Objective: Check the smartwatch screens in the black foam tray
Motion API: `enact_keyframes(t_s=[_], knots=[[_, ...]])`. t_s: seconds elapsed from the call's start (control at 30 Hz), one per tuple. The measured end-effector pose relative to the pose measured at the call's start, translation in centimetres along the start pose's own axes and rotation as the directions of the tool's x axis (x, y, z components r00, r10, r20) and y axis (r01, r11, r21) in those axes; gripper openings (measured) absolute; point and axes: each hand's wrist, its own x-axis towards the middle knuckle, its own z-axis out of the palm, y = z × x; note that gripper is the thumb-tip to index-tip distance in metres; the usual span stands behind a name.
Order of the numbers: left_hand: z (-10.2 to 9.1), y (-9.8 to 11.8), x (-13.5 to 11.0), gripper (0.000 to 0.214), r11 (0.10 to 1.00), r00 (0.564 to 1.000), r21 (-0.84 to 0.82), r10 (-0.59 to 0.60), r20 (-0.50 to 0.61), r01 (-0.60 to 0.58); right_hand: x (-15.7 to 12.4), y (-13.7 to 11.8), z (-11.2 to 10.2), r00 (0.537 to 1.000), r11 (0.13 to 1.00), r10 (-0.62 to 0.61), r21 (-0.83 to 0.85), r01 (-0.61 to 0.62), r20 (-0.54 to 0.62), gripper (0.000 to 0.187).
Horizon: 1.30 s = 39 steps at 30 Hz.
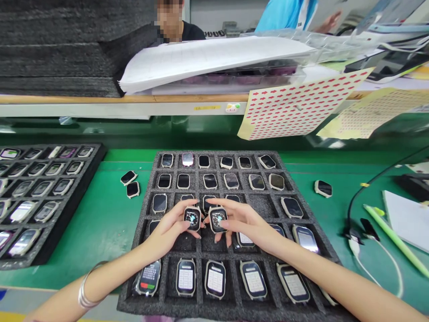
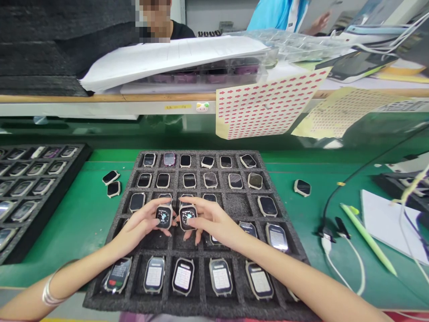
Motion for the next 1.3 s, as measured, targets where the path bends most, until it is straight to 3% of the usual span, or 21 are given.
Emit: enact_keyframes(t_s=[0.47,0.63,0.73,0.8,0.87,0.93,1.0,1.13,1.23,1.3], knots=[[-0.3,-0.2,0.1,0.040,0.995,0.999,0.091,0.033,0.027,-0.036,-0.1,0.3,0.2,1.000,0.999,-0.011,-0.034,0.010,-0.027,0.052],[-0.2,-0.1,0.1,0.038,0.992,0.997,0.110,0.071,-0.029,-0.067,-0.3,0.4,0.6,0.999,0.991,-0.048,-0.128,0.048,0.004,0.059],[-0.1,0.2,0.1,0.040,0.986,0.987,0.111,0.134,-0.089,-0.124,-0.5,0.3,0.8,0.997,0.953,-0.034,-0.298,0.055,0.075,0.068],[-0.1,0.5,0.1,0.043,0.980,0.976,0.115,0.176,-0.126,-0.161,-0.7,0.1,0.9,0.993,0.839,-0.060,-0.533,0.107,0.104,0.062],[-0.1,0.7,0.2,0.043,0.974,0.967,0.125,0.205,-0.149,-0.188,-0.8,-0.1,0.9,0.977,0.608,-0.123,-0.764,0.215,0.177,0.058],[-0.1,1.0,0.2,0.042,0.971,0.961,0.125,0.223,-0.162,-0.204,-0.9,-0.6,1.0,0.950,0.364,-0.151,-0.878,0.311,0.273,0.061],[-0.4,1.3,0.3,0.041,0.971,0.956,0.102,0.230,-0.180,-0.214,-0.8,-1.1,1.4,0.930,0.205,-0.145,-0.909,0.362,0.338,0.060],[-1.6,2.2,0.9,0.038,0.959,0.912,0.076,0.284,-0.297,-0.274,1.1,-1.7,3.4,0.863,0.014,-0.136,-0.870,0.493,0.487,0.030],[-3.1,3.0,1.5,0.032,0.910,0.798,0.157,0.411,-0.441,-0.382,3.7,-1.1,6.2,0.798,-0.070,-0.096,-0.804,0.591,0.595,0.023],[-4.0,3.4,1.9,0.030,0.865,0.706,0.221,0.496,-0.505,-0.450,5.5,-0.3,8.5,0.822,-0.100,-0.118,-0.831,0.548,0.557,0.021]])
